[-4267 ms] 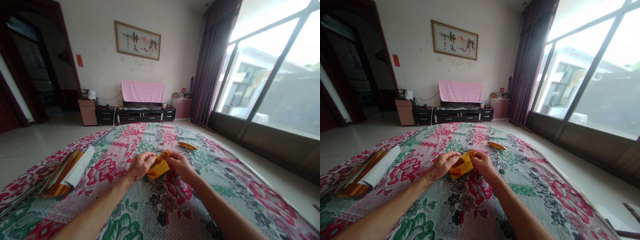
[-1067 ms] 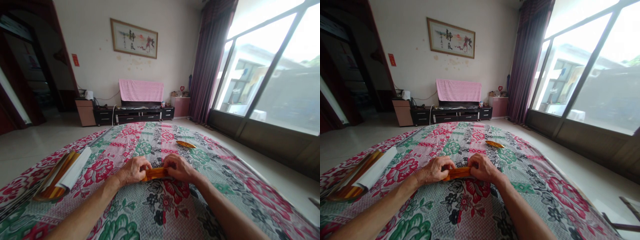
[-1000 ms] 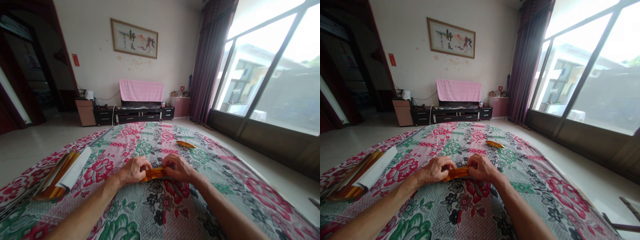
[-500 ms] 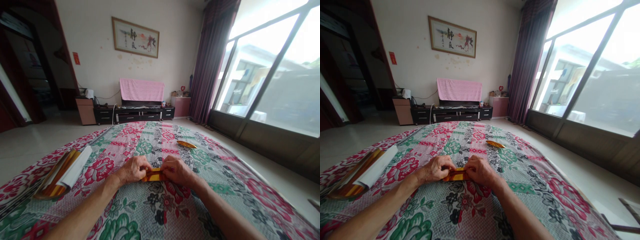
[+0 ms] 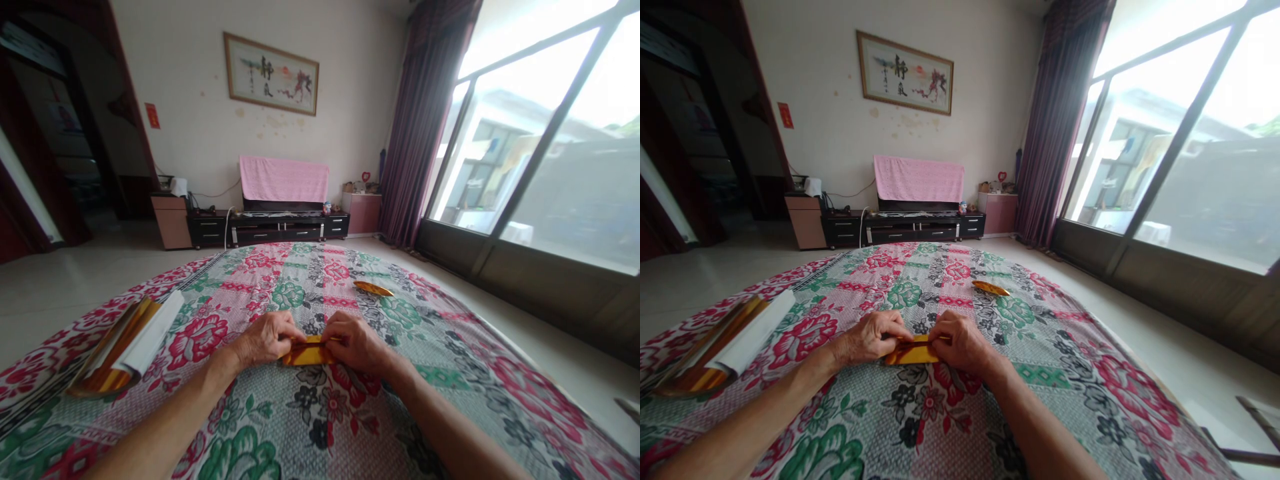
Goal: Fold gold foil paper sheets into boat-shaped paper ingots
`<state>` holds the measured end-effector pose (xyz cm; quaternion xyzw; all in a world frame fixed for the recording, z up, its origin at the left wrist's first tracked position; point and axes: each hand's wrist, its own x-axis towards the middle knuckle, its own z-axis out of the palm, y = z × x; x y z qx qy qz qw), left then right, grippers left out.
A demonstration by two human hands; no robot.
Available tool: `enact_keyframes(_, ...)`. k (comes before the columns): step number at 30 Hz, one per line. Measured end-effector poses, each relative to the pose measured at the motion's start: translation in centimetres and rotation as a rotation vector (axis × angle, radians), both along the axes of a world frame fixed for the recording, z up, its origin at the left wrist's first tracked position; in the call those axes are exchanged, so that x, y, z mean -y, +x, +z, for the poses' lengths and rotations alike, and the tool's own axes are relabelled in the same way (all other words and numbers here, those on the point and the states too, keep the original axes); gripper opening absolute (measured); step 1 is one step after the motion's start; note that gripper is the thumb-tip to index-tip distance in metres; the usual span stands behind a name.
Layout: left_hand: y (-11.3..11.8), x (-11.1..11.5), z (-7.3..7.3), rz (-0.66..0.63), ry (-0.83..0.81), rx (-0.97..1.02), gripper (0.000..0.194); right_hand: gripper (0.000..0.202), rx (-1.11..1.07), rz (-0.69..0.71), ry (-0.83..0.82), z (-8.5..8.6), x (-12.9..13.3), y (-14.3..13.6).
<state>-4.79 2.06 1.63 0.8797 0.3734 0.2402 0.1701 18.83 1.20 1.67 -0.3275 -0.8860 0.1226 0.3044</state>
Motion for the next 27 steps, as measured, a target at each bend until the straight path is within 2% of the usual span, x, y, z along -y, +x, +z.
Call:
enact_keyframes(8,0.04,-0.03,0.02,-0.005,0.024,-0.028,0.038,0.018,0.007,0.003,0.010,0.05,-0.05,-0.02)
enact_keyframes(16,0.14,0.16,0.32,-0.011,0.037,-0.053,0.042,0.027,-0.025,0.001,0.035,-0.65,-0.75,0.41)
enact_keyframes(27,-0.07,0.19,0.50,-0.043,0.030,-0.048,0.041,0.026,-0.024,-0.007,0.031,-0.76,-0.76,0.35)
